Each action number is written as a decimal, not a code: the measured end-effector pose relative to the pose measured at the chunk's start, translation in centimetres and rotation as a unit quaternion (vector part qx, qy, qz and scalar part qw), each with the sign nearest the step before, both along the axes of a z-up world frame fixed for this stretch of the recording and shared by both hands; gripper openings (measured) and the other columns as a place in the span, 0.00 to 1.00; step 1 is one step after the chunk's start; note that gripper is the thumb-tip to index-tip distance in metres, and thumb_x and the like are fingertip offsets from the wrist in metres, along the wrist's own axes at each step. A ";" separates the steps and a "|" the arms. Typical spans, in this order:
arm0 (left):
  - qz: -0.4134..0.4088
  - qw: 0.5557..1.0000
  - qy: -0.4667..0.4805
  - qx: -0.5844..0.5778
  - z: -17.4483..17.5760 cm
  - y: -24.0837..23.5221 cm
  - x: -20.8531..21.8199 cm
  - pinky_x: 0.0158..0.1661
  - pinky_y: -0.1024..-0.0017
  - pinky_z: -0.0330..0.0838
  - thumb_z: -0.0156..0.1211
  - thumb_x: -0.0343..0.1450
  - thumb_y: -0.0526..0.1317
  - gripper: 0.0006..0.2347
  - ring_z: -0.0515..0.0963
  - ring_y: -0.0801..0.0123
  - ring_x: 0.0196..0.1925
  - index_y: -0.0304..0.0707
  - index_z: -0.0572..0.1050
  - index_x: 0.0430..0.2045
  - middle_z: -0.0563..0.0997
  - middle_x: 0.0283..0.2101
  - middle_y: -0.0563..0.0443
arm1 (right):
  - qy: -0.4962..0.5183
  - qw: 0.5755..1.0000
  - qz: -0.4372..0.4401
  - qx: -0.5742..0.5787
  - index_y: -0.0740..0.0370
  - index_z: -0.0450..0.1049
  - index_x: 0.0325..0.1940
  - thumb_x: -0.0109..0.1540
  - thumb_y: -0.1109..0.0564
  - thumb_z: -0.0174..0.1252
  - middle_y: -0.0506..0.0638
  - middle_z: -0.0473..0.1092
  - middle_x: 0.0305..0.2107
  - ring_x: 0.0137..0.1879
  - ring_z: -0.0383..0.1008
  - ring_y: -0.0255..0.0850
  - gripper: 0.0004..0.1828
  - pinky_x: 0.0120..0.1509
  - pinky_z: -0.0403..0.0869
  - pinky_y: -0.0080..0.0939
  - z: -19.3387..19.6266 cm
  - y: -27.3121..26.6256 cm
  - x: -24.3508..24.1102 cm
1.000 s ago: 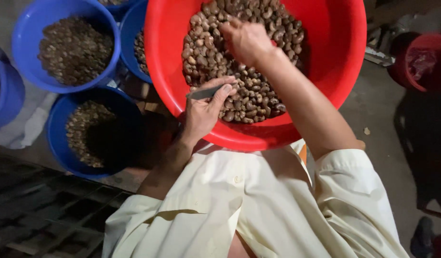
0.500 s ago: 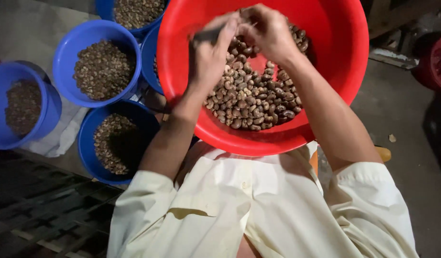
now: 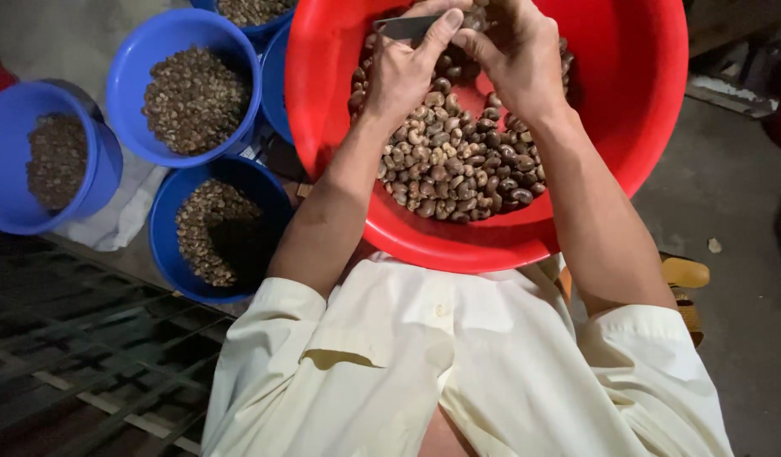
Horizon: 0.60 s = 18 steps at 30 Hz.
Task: Peeling the outer skin of cashew nuts using a small knife
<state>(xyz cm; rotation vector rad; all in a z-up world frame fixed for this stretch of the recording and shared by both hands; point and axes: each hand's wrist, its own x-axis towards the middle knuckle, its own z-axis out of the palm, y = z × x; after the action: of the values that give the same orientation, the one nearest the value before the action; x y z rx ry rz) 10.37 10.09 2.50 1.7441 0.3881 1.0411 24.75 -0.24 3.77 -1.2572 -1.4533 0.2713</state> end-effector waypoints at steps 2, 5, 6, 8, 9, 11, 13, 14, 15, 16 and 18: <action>-0.008 1.000 -0.017 0.014 0.0 -0.1 0.2 0.56 0.71 0.80 0.57 0.77 0.46 0.11 0.85 0.65 0.53 0.41 0.81 0.44 0.86 0.47 0.51 | -0.049 0.999 -0.016 0.002 0.68 0.70 0.58 0.73 0.65 0.67 0.57 0.76 0.46 0.48 0.78 0.45 0.14 0.52 0.77 0.44 0.3 -0.3 -0.2; -0.011 0.999 -0.038 0.030 -0.2 -0.1 0.4 0.56 0.71 0.82 0.58 0.77 0.42 0.09 0.85 0.63 0.53 0.38 0.81 0.43 0.86 0.47 0.48 | -0.087 0.996 -0.034 0.000 0.68 0.70 0.58 0.73 0.64 0.68 0.57 0.77 0.44 0.46 0.78 0.45 0.14 0.49 0.76 0.43 0.4 -0.4 -0.2; -0.008 0.999 -0.041 0.031 -0.4 -0.1 0.5 0.56 0.71 0.83 0.59 0.76 0.41 0.09 0.86 0.63 0.52 0.36 0.82 0.43 0.86 0.47 0.47 | -0.076 0.996 -0.038 -0.007 0.68 0.71 0.58 0.73 0.65 0.68 0.57 0.78 0.43 0.45 0.79 0.43 0.14 0.50 0.78 0.41 0.3 -0.5 -0.2; -0.014 0.999 -0.043 0.029 -0.7 -0.1 0.6 0.58 0.70 0.82 0.59 0.76 0.40 0.08 0.85 0.62 0.54 0.36 0.82 0.43 0.86 0.48 0.46 | -0.098 0.994 -0.048 -0.011 0.69 0.71 0.56 0.73 0.64 0.68 0.57 0.78 0.42 0.45 0.79 0.45 0.13 0.48 0.77 0.43 -0.2 -0.4 0.2; -0.021 0.998 -0.043 0.029 -0.7 -0.1 0.7 0.59 0.69 0.81 0.60 0.76 0.39 0.08 0.85 0.61 0.55 0.36 0.82 0.43 0.86 0.48 0.45 | -0.119 0.991 -0.058 -0.014 0.70 0.72 0.55 0.73 0.63 0.67 0.57 0.78 0.42 0.44 0.80 0.47 0.12 0.46 0.76 0.44 -0.4 -0.4 0.4; -0.023 0.999 -0.043 0.005 -2.0 0.4 1.0 0.50 0.72 0.86 0.59 0.77 0.37 0.07 0.88 0.63 0.47 0.36 0.81 0.45 0.86 0.47 0.45 | -0.130 0.990 -0.056 -0.008 0.69 0.72 0.55 0.73 0.63 0.68 0.56 0.78 0.41 0.43 0.80 0.45 0.12 0.46 0.77 0.43 -0.2 -0.4 0.2; -0.024 0.999 -0.042 -0.018 -2.4 0.6 1.0 0.40 0.75 0.92 0.57 0.77 0.36 0.07 0.92 0.64 0.40 0.37 0.79 0.46 0.86 0.46 0.45 | -0.141 0.989 -0.052 -0.003 0.67 0.72 0.54 0.73 0.62 0.70 0.54 0.78 0.40 0.43 0.79 0.43 0.13 0.46 0.77 0.43 -0.2 -0.3 0.1; -0.025 0.999 -0.044 -0.020 -2.1 0.5 0.9 0.46 0.74 0.89 0.58 0.77 0.39 0.08 0.90 0.65 0.44 0.38 0.80 0.45 0.86 0.47 0.47 | -0.106 0.994 -0.039 -0.004 0.68 0.71 0.55 0.73 0.64 0.69 0.54 0.77 0.40 0.44 0.78 0.41 0.12 0.48 0.78 0.41 -0.4 -0.3 0.1; -0.026 0.998 -0.045 -0.022 -1.9 0.4 0.8 0.51 0.73 0.86 0.59 0.77 0.43 0.09 0.88 0.65 0.48 0.40 0.81 0.45 0.86 0.48 0.50 | -0.070 0.997 -0.025 -0.004 0.68 0.70 0.55 0.73 0.66 0.67 0.54 0.76 0.40 0.46 0.77 0.38 0.12 0.50 0.78 0.39 -0.5 -0.2 0.1; -0.024 0.998 -0.047 -0.022 -2.2 0.6 1.0 0.51 0.73 0.86 0.59 0.77 0.43 0.09 0.88 0.65 0.48 0.40 0.81 0.45 0.86 0.48 0.50 | -0.072 0.997 -0.023 -0.005 0.68 0.70 0.55 0.73 0.66 0.67 0.54 0.76 0.40 0.46 0.77 0.38 0.12 0.50 0.78 0.39 -0.6 -0.1 0.2; -0.029 0.997 -0.064 0.029 -2.8 0.8 1.6 0.56 0.71 0.82 0.60 0.76 0.35 0.06 0.85 0.65 0.52 0.35 0.82 0.43 0.86 0.46 0.47 | -0.101 0.994 -0.031 -0.004 0.69 0.73 0.55 0.74 0.62 0.66 0.54 0.78 0.43 0.47 0.79 0.41 0.10 0.50 0.78 0.41 -0.6 -0.3 0.4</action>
<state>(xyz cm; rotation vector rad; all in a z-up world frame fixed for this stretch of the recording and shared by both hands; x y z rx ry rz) 12.01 10.91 -0.29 1.7196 0.2277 1.1263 25.17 -0.50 3.15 -1.3654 -1.5810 0.1112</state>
